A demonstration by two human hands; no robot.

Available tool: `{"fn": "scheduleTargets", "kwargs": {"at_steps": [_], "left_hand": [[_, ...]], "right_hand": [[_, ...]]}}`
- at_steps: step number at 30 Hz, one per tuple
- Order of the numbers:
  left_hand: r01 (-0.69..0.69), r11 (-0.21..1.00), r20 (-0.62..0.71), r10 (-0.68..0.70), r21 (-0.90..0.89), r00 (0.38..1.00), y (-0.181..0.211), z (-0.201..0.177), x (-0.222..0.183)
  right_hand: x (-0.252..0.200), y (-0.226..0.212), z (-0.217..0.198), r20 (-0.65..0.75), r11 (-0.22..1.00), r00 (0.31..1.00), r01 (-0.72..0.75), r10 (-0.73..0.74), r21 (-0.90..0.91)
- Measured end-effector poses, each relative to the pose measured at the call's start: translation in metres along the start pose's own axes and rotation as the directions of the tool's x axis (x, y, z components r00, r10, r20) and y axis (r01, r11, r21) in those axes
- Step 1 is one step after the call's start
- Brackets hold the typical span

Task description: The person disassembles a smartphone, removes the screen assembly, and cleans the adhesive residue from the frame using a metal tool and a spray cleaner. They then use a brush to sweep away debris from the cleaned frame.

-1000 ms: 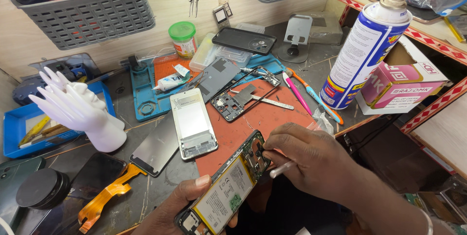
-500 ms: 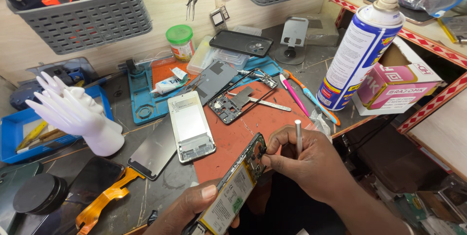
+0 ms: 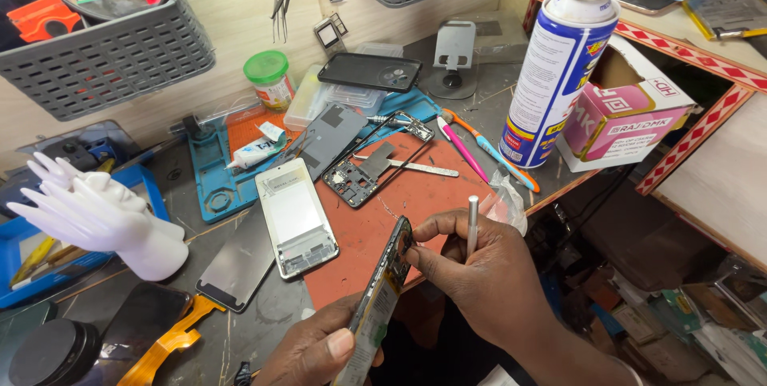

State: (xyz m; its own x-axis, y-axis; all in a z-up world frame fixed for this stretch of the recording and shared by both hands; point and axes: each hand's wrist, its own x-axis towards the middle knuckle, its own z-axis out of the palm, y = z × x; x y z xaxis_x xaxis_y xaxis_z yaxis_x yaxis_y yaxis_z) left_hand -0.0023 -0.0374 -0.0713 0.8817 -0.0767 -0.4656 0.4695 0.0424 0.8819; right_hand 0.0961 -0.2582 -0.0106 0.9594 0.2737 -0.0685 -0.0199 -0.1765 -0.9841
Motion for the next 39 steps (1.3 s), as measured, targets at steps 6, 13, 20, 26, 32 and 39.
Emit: {"fn": "scheduleTargets", "kwargs": {"at_steps": [6, 13, 20, 26, 32, 39], "left_hand": [[-0.016, 1.000, 0.006, 0.016, 0.002, 1.000, -0.010, -0.002, 0.011], [-0.084, 0.996, 0.035, 0.083, 0.013, 0.996, -0.018, -0.002, 0.013], [-0.148, 0.989, 0.076, 0.147, 0.001, 0.986, -0.023, -0.003, 0.010], [-0.004, 1.000, 0.044, 0.005, -0.022, 0.999, -0.018, -0.003, 0.009], [0.067, 0.998, -0.053, -0.067, -0.007, 0.996, -0.012, 0.005, 0.012], [-0.012, 0.997, -0.055, 0.016, 0.071, 0.998, -0.005, 0.014, 0.006]], "right_hand": [[0.005, 0.004, -0.006, 0.066, 0.998, 0.997, 0.024, -0.028, 0.050], [0.012, 0.017, -0.011, 0.101, 0.992, 0.987, 0.122, -0.125, 0.032], [0.016, 0.027, -0.016, 0.152, 0.966, 0.954, 0.253, -0.258, 0.052], [0.007, 0.029, -0.018, 0.088, 0.989, 0.987, 0.142, -0.138, -0.043], [-0.002, 0.016, -0.009, -0.038, 0.926, 0.928, 0.367, -0.371, -0.091], [-0.012, 0.013, 0.004, -0.097, 0.571, 0.593, 0.698, -0.799, -0.433]]}}
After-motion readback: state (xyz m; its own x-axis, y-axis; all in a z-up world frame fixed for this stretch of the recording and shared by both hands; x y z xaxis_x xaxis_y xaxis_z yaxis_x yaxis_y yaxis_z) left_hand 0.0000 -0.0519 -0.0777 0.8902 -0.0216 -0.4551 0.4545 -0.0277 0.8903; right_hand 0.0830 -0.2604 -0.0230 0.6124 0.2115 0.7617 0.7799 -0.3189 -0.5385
